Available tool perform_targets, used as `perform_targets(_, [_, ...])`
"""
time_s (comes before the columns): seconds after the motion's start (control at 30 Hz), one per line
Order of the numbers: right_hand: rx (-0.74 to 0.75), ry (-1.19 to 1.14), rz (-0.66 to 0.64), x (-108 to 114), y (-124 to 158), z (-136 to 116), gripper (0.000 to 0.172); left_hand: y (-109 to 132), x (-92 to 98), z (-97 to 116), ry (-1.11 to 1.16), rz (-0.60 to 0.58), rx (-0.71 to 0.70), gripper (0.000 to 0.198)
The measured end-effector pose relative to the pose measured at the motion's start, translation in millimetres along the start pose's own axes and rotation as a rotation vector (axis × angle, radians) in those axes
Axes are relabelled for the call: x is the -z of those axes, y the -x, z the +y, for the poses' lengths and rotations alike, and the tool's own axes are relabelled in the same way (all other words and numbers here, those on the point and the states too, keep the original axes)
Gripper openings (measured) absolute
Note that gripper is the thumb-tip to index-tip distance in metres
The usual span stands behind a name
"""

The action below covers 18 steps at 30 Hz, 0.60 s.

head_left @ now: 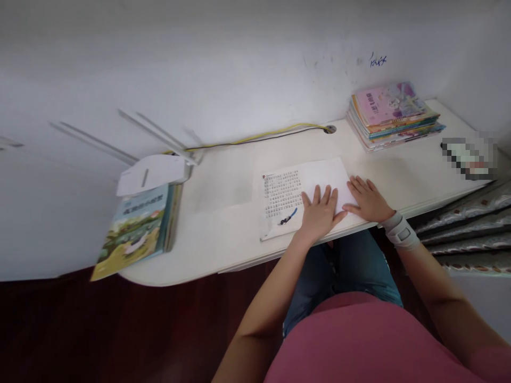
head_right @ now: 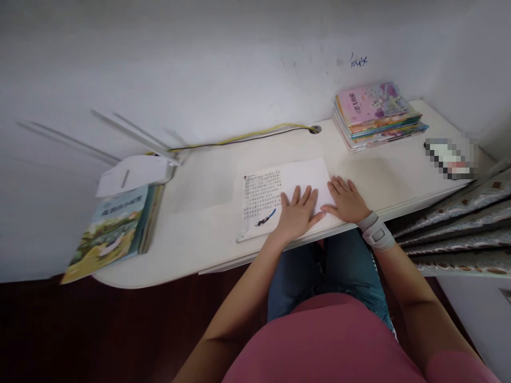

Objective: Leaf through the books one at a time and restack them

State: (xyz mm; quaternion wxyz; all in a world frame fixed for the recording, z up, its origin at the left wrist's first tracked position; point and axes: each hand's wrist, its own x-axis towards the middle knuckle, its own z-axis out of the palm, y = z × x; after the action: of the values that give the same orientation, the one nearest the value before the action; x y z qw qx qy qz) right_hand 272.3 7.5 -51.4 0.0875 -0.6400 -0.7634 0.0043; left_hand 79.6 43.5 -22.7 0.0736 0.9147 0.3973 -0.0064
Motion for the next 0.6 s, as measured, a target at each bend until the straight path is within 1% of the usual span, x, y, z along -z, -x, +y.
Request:
perform_targets(0.1, [0.001,-0.002,0.013,-0.4,0.3,0.1,0.079,-1.5,2.0,-1.9,0.054,0.005,-0.008,0.077])
perform_targets(0.17, [-0.003,-0.004,0.018,0.1,0.1,-0.4,0.077,0.6,4.0,-12.3,0.113,0.026,-0.012,0.077])
perform_targets(0.23, [-0.01,-0.004,0.016,0.9,-0.1,-0.9,0.076,6.7,4.6,-30.7,0.155,0.067,0.035,0.075])
perform_targets(0.3, [-0.018,-0.001,0.01,1.9,-0.1,-1.0,0.075,17.5,2.6,-54.8,0.151,0.116,0.144,0.072])
perform_targets(0.4, [-0.026,0.004,0.007,4.1,0.3,-0.6,0.073,41.3,-5.0,-93.0,0.115,0.202,0.326,0.069])
perform_targets(0.47, [-0.04,0.007,0.005,7.0,0.6,-2.6,0.071,58.5,-10.8,-113.8,0.121,0.271,0.41,0.067])
perform_targets(0.53, [-0.053,0.017,0.005,11.5,0.4,-10.3,0.064,72.5,-15.4,-127.4,0.15,0.315,0.453,0.065])
perform_targets(0.6, [-0.029,0.029,0.021,16.5,-0.3,-26.0,0.054,81.1,-18.0,-133.3,0.176,0.325,0.461,0.064])
